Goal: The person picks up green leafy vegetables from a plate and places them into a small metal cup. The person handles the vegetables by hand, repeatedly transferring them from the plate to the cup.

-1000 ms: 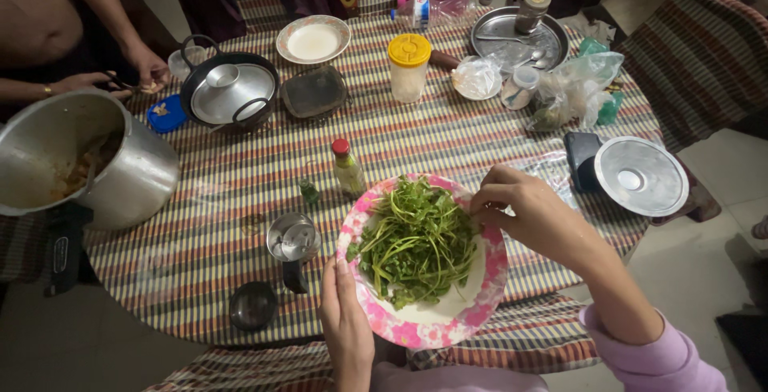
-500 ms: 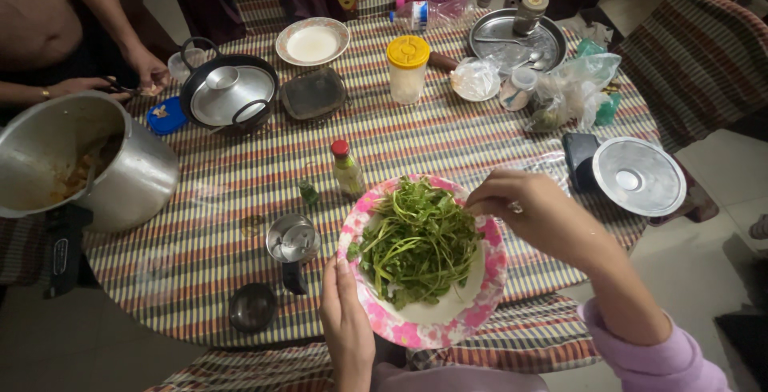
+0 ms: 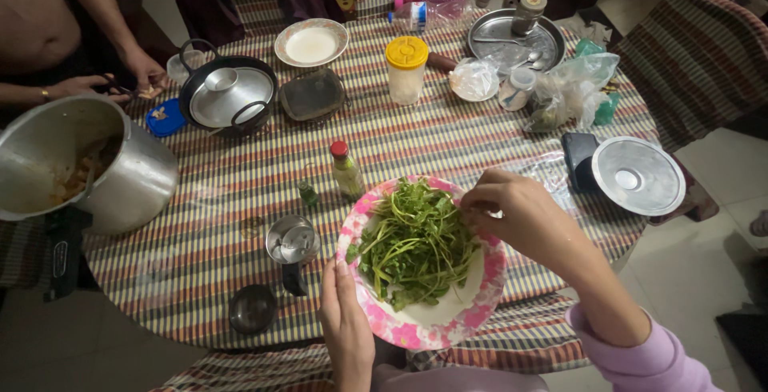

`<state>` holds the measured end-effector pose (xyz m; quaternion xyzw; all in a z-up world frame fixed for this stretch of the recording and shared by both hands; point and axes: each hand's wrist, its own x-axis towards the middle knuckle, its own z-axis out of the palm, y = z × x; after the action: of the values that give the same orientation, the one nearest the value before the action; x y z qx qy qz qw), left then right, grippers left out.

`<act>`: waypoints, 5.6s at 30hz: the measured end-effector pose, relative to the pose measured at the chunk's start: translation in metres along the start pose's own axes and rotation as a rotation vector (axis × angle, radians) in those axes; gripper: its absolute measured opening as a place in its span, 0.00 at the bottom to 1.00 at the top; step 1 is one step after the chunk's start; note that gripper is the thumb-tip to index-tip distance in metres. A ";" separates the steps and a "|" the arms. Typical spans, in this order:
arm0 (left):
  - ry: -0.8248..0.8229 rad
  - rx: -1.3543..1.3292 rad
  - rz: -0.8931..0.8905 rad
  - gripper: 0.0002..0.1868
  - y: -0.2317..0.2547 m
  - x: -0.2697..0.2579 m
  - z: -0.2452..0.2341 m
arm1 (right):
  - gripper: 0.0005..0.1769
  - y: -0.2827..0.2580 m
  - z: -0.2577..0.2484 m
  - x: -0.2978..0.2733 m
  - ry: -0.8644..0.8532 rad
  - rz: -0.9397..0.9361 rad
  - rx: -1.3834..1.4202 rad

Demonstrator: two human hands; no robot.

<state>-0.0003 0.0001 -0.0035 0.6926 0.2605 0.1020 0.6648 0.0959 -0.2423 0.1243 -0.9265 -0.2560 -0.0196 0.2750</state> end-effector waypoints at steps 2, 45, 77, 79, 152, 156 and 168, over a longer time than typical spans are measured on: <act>-0.007 -0.018 0.109 0.26 -0.004 0.002 0.001 | 0.15 0.001 0.000 0.000 -0.002 -0.019 -0.019; -0.100 0.530 0.599 0.20 -0.128 0.092 0.091 | 0.02 0.229 0.244 -0.001 0.046 0.218 0.171; -0.578 0.377 0.202 0.13 -0.120 0.112 0.092 | 0.17 0.143 0.214 0.003 -0.048 0.059 0.521; -0.602 0.317 0.142 0.13 -0.129 0.121 0.096 | 0.16 0.140 0.211 0.005 0.048 -0.092 0.392; 0.201 0.741 0.064 0.78 -0.098 0.198 -0.044 | 0.12 0.178 0.213 0.004 -0.173 0.407 0.590; 0.117 0.810 -0.028 0.78 -0.115 0.201 -0.036 | 0.10 0.222 0.231 0.000 -0.009 0.165 0.176; -0.226 0.819 0.027 0.76 -0.110 0.172 0.010 | 0.14 0.296 0.275 -0.022 -0.387 0.769 0.591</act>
<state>0.1244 0.0749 -0.1471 0.9098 0.1958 -0.0778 0.3575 0.1919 -0.3221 -0.2607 -0.8230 0.0619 0.3274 0.4600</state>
